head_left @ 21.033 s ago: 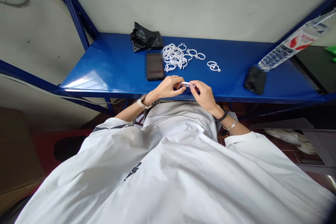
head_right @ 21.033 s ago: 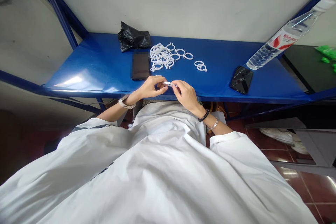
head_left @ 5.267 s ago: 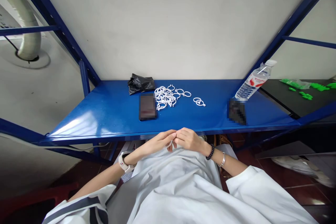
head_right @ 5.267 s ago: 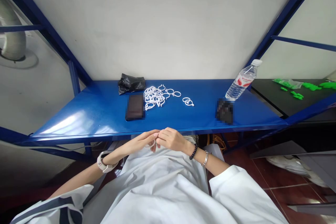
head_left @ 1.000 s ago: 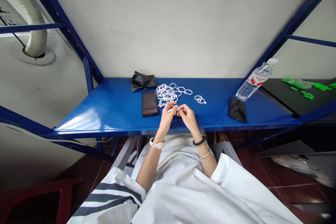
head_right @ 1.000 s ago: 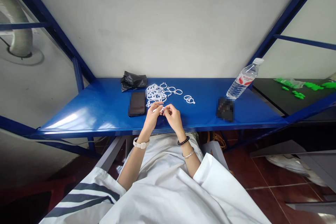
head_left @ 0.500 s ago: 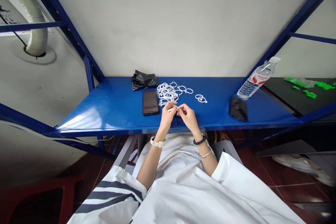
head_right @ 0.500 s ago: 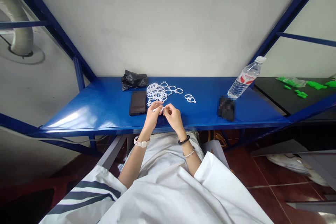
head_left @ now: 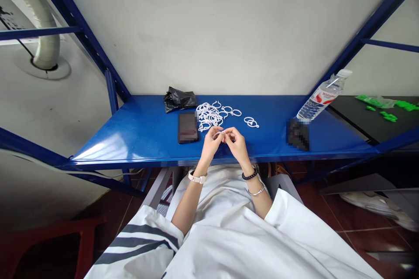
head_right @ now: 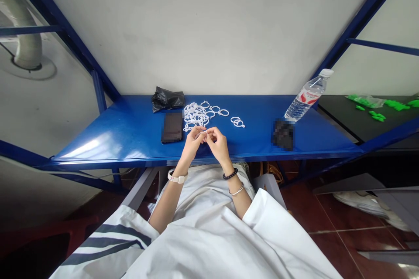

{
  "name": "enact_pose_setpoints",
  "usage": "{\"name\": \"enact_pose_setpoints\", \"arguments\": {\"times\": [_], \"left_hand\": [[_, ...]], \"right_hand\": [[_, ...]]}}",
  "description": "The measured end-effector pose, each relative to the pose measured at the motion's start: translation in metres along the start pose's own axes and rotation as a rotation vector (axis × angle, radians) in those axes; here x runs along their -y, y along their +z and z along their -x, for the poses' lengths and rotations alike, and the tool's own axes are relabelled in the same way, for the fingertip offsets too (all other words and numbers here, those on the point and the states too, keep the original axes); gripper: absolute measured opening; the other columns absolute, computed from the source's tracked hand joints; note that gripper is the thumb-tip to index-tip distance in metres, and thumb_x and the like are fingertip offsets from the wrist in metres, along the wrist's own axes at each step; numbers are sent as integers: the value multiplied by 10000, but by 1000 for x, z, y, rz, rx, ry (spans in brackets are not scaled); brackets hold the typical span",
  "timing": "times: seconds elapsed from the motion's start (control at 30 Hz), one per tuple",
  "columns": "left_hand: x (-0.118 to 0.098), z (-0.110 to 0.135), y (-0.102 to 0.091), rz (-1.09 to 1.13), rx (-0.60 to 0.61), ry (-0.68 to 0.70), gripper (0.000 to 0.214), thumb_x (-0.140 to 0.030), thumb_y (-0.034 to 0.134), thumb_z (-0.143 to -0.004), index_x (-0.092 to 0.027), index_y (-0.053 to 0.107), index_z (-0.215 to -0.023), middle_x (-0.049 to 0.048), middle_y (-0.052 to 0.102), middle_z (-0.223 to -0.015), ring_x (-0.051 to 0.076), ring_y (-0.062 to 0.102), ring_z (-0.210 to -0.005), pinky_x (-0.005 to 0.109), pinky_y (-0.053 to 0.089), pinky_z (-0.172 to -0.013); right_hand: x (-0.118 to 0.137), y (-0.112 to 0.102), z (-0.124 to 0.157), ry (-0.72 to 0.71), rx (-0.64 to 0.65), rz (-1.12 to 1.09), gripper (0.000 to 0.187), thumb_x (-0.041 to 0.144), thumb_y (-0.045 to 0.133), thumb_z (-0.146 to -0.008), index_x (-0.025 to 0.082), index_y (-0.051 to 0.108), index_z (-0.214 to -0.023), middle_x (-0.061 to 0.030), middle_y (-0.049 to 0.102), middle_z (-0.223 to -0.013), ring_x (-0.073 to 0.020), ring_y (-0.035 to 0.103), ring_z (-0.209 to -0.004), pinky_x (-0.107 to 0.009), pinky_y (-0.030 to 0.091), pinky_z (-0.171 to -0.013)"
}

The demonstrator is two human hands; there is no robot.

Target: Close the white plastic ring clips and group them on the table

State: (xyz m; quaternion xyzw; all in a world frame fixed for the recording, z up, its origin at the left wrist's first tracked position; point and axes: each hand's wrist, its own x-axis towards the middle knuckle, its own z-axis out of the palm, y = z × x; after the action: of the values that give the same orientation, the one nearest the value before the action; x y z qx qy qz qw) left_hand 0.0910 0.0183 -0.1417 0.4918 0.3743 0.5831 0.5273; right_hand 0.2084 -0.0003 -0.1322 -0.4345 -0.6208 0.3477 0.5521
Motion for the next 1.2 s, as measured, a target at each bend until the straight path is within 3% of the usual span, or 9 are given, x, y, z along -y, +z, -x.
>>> {"name": "enact_pose_setpoints", "arguments": {"times": [0.17,0.37,0.87,1.2], "left_hand": [[-1,1,0,-5,16,14,287,-422,725,-765,-166,601,-799,-13,571,-695,90,521,-622,232,437,-611],[-4,1,1,15,1,13,259,-371,727,-743,-161,598,-822,-9,576,-747,90,526,-651,237,445,-645],[-6,3,0,-15,17,43,213,-357,720,-759,-180,642,-849,51,651,-939,166,602,-912,252,475,-764],[-10,5,-1,-54,25,77,189,-355,719,-792,-184,649,-834,43,661,-926,158,595,-900,265,459,-814]], "right_hand": [[0,0,0,-17,-13,-2,216,447,584,-899,235,569,-862,-14,666,-701,-192,673,-674,-326,547,-674],[2,0,0,-29,-27,13,168,392,574,-886,231,557,-837,-20,688,-708,-191,675,-656,-322,539,-648],[1,0,2,-34,-64,99,185,414,582,-869,243,531,-818,-1,653,-693,-177,628,-632,-306,492,-612],[-1,1,2,-21,-126,73,163,401,580,-870,238,572,-870,-30,704,-780,-197,669,-695,-323,521,-651]]}}
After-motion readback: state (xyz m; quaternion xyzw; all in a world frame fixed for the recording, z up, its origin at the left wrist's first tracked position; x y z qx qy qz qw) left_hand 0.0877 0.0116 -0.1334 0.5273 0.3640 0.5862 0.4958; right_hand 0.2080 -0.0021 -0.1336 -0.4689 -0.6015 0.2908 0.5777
